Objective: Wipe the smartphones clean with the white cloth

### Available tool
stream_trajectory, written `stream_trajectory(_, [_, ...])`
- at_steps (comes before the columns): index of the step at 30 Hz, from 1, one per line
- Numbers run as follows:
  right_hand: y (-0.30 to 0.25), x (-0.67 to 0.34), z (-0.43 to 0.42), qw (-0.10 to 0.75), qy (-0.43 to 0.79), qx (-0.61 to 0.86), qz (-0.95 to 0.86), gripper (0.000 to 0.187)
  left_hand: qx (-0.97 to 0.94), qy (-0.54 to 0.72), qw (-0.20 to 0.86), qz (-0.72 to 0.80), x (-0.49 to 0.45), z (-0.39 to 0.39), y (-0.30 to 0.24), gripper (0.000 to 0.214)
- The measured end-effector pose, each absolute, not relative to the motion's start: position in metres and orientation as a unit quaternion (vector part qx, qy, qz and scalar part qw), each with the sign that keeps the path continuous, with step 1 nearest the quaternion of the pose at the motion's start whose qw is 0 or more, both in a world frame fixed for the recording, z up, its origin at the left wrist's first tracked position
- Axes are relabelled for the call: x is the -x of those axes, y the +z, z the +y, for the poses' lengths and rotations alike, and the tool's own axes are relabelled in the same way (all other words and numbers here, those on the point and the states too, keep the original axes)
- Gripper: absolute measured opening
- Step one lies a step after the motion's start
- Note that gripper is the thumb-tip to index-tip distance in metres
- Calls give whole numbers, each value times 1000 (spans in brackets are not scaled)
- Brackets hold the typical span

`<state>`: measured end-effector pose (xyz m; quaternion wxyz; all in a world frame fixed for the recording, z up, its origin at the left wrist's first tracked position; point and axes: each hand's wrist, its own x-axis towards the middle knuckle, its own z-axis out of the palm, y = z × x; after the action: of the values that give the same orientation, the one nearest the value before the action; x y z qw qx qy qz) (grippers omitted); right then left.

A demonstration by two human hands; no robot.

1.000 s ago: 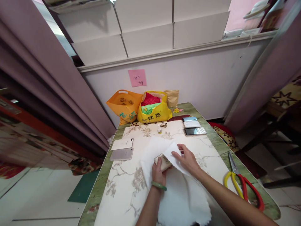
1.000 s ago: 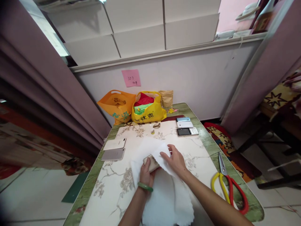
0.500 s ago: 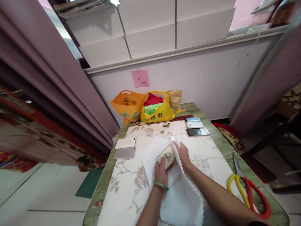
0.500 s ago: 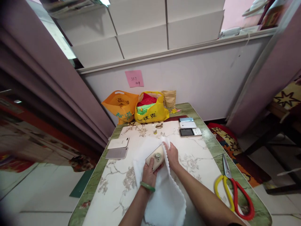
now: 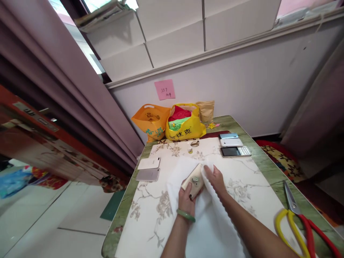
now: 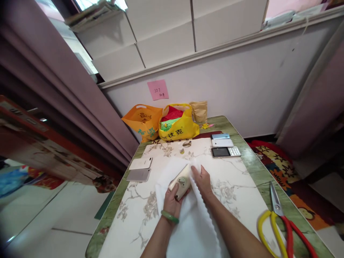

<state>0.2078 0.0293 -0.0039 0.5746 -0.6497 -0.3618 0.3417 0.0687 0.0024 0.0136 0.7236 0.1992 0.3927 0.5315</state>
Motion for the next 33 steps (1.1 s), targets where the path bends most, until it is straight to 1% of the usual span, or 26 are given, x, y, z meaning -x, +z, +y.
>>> stream_trajectory(2, [-3,-208,31,544,333,653,-408,52,-205,532,722,391,-70,1,14,45])
stream_trajectory(4, [-4,-209,35,530,325,647,-441,49,-208,532,723,389,-70,1,13,43])
stream_trajectory(6, [-7,-211,38,539,315,637,-452,44,-208,530,721,395,-70,0,10,41])
stream_trajectory(9, [-12,-212,41,558,297,645,-430,50,-200,526,717,412,-69,0,6,41])
stream_trajectory(15, [-16,-211,39,583,384,585,-413,60,-135,575,712,379,-68,1,7,51])
stream_trajectory(17, [-16,-211,39,589,393,569,-418,62,-136,567,715,386,-67,0,6,50])
stream_trajectory(20, [-15,-214,40,592,375,561,-441,54,-196,536,727,381,-66,-2,2,44])
stream_trajectory(22, [-15,-217,41,577,367,568,-458,53,-237,531,728,365,-65,-3,0,41])
stream_trajectory(25, [-15,-219,42,551,363,586,-471,50,-236,535,720,375,-66,-3,0,42])
stream_trajectory(27, [-16,-220,43,550,357,593,-467,48,-228,532,720,383,-67,-3,-1,43])
stream_trajectory(30, [-16,-218,42,588,373,586,-415,50,-225,529,722,385,-67,-3,-1,46])
stream_trajectory(33, [-12,-216,41,639,446,539,-320,54,-210,551,707,390,-67,-3,0,50])
